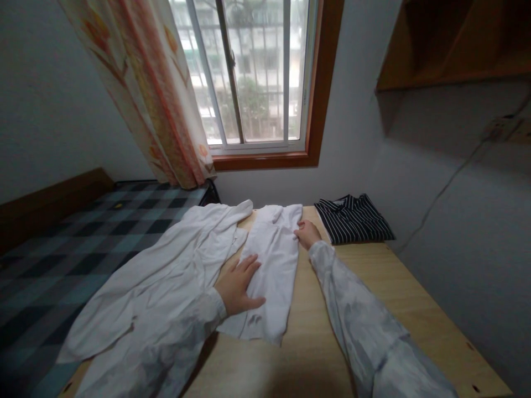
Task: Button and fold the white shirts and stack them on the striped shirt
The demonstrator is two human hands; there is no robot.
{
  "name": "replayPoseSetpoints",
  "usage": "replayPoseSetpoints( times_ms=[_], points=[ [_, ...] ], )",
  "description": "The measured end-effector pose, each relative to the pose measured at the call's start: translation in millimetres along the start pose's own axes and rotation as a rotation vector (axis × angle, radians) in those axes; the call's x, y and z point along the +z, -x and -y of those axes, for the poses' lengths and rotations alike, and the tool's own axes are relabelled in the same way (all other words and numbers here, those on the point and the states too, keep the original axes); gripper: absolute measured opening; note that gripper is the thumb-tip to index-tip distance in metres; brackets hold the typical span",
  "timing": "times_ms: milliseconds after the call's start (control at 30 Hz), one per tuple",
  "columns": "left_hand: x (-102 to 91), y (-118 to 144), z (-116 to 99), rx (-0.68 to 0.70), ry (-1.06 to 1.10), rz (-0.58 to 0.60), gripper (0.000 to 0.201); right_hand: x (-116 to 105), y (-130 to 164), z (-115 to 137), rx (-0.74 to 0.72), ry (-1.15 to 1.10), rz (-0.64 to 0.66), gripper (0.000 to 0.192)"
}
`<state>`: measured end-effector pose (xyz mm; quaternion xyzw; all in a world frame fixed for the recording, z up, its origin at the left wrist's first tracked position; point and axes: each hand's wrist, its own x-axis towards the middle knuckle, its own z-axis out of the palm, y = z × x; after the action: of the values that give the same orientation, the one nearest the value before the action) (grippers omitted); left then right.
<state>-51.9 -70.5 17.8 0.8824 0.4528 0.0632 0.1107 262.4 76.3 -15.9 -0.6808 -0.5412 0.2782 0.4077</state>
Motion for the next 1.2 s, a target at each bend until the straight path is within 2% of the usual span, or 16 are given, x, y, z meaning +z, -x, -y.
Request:
replayPoseSetpoints(
  times_ms=[133, 200, 267, 333, 400, 500, 600, 667, 833, 933, 1033, 1200],
  points=[
    [-14.1, 3, 43, 0.138, 0.025, 0.091, 0.11, -4, 34, -21, -0.018, -0.06, 0.044, 0.04],
    [-23.1, 5, 63, 0.205, 0.045, 0.161, 0.113, -9, 53, -35, -0.051, -0.136, 0.115, 0.039],
    [-32.5, 8, 78, 0.246, 0.056, 0.202, 0.116, -20, 66, -46, -0.079, -0.141, 0.206, 0.036],
    [-41.7, 10, 85, 0.233, 0.061, 0.187, 0.118, -36, 65, -51, -0.121, -0.058, 0.227, 0.028],
    [-50.2, 11, 86, 0.152, 0.051, 0.129, 0.111, -54, 51, -48, -0.188, 0.078, 0.138, 0.02],
    [-60.9, 10, 76, -0.067, -0.006, 0.05, 0.082, -75, 12, -35, -0.266, 0.34, -0.047, 0.023],
    [-67.2, 8, 61, -0.295, -0.062, 0.06, 0.064, -82, -30, -22, -0.27, 0.509, -0.05, 0.036],
    [-68.9, 8, 51, -0.374, -0.091, 0.11, 0.07, -81, -51, -17, -0.259, 0.55, -0.015, 0.043],
    [-68.8, 12, 36, -0.398, -0.115, 0.195, 0.103, -70, -77, -14, -0.186, 0.658, 0.107, 0.05],
    [-68.0, 13, 35, -0.374, -0.136, 0.256, 0.105, -63, -85, -14, -0.149, 0.713, 0.166, 0.047],
    [-65.6, 12, 37, -0.384, -0.139, 0.318, 0.093, -59, -91, -12, -0.126, 0.732, 0.206, 0.037],
    [-54.9, 11, 40, -0.28, -0.01, 0.358, 0.049, -63, -90, -8, -0.144, 0.633, 0.249, 0.03]
  ],
)
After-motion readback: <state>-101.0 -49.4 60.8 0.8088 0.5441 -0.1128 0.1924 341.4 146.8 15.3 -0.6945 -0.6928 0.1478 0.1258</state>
